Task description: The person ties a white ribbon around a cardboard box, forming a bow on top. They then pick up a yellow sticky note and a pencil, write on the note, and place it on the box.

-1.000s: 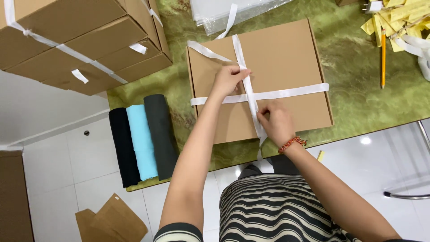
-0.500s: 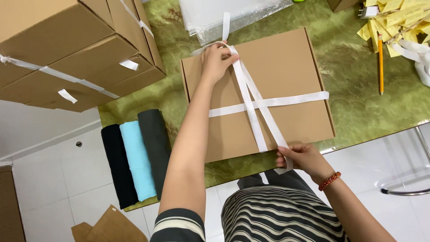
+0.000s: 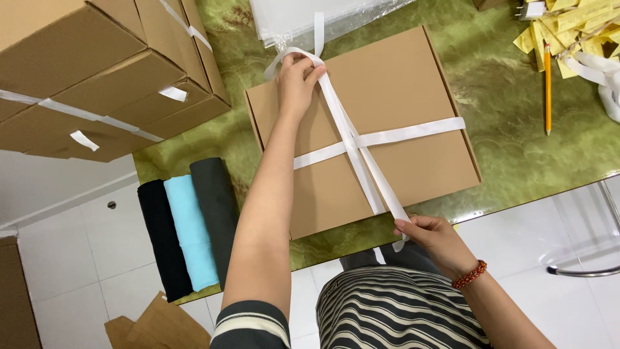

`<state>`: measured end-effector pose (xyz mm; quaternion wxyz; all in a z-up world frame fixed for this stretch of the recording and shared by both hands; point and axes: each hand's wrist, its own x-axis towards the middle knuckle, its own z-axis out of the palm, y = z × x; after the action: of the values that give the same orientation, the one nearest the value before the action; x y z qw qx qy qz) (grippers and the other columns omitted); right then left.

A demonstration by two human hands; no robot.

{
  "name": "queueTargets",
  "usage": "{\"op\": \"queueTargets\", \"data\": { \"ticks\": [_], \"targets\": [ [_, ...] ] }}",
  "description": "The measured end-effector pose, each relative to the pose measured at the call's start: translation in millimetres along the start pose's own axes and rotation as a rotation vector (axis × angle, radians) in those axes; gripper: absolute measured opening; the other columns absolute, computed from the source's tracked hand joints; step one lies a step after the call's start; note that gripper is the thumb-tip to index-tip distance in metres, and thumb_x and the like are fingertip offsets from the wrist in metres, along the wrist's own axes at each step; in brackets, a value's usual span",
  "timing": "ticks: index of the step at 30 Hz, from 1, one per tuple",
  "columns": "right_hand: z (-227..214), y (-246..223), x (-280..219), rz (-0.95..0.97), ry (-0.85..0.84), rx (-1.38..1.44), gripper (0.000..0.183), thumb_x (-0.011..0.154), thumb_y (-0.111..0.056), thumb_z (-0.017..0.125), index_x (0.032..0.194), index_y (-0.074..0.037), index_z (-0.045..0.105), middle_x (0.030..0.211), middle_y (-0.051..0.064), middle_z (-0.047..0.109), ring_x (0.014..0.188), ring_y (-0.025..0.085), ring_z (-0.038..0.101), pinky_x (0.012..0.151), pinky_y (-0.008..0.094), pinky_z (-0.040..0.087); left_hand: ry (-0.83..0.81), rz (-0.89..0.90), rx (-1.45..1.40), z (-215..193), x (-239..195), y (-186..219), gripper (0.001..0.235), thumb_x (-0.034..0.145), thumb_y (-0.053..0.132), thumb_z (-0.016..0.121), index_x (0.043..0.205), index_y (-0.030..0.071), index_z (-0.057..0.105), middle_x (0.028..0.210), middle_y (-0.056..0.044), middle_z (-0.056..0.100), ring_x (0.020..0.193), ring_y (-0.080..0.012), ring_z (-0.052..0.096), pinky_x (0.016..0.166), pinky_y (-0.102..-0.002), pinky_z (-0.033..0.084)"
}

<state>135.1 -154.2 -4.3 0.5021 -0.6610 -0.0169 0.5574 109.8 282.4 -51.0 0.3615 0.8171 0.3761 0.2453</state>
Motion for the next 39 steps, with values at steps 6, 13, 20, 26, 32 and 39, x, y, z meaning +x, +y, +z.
{"op": "queueTargets", "data": {
  "ticks": [6,13,20,26,32,39],
  "targets": [
    [-17.1,-2.1,1.7,0.081,-0.057,0.022,0.024,0.097,-0.015,0.078,0.088,0.006,0.083,0.089,0.013,0.079,0.087,0.02,0.069,0.088,0.031,0.052,0.068,0.003,0.016,-1.4,4.7,-14.0,0.03,0.097,0.029,0.074,0.076,0.011,0.062,0.112,-0.005,0.059,0.095,-0.0255,0.06,0.077,-0.04,0.045],
    [-29.1,13.5,7.6,0.007,-0.092,-0.078,0.029,0.097,-0.022,0.077,0.083,0.002,0.085,0.086,0.008,0.079,0.088,0.018,0.069,0.093,0.032,0.049,0.174,0.084,0.044,9.1,6.2,-30.3,0.032,0.098,0.022,0.073,0.074,0.009,0.055,0.079,-0.008,0.062,0.073,-0.0266,0.057,0.067,-0.042,0.04],
    [-30.1,7.4,2.0,-0.05,-0.157,-0.161,0.027,0.094,-0.021,0.076,0.081,-0.001,0.088,0.097,0.015,0.09,0.145,0.02,0.058,0.125,0.037,0.039,0.24,-0.044,0.074,10.8,9.7,-21.7,0.027,0.098,0.029,0.071,0.077,0.015,0.063,0.07,-0.005,0.067,0.066,-0.026,0.053,0.064,-0.042,0.041],
    [-27.7,-2.7,-1.9,-0.061,-0.146,-0.165,0.025,0.091,-0.02,0.077,0.08,0.0,0.088,0.134,0.02,0.081,0.165,0.015,0.037,0.121,0.034,0.037,0.256,-0.145,0.161,11.4,14.2,-19.2,0.025,0.099,0.036,0.068,0.081,0.019,0.064,0.072,-0.008,0.069,0.07,-0.0376,0.055,0.067,-0.047,0.043],
    [-27.1,-7.9,-3.2,-0.086,-0.16,-0.211,0.026,0.089,-0.023,0.078,0.075,-0.003,0.086,0.147,0.021,0.073,0.165,0.013,0.035,0.121,0.035,0.036,0.289,-0.201,0.238,7.1,15.8,-22.8,0.026,0.099,0.039,0.067,0.082,0.02,0.064,0.079,-0.007,0.075,0.073,-0.0402,0.062,0.064,-0.05,0.044],
    [-40.9,-6.5,13.3,-0.028,-0.075,-0.406,0.027,0.09,-0.024,0.083,0.082,0.001,0.089,0.083,0.007,0.081,0.081,0.015,0.068,0.08,0.03,0.052,0.129,-0.277,0.204,-10.9,13.5,-8.5,0.042,0.103,0.049,0.058,0.078,0.018,0.048,0.079,-0.003,0.067,0.08,-0.0328,0.06,0.071,-0.046,0.044]
  ]
}}
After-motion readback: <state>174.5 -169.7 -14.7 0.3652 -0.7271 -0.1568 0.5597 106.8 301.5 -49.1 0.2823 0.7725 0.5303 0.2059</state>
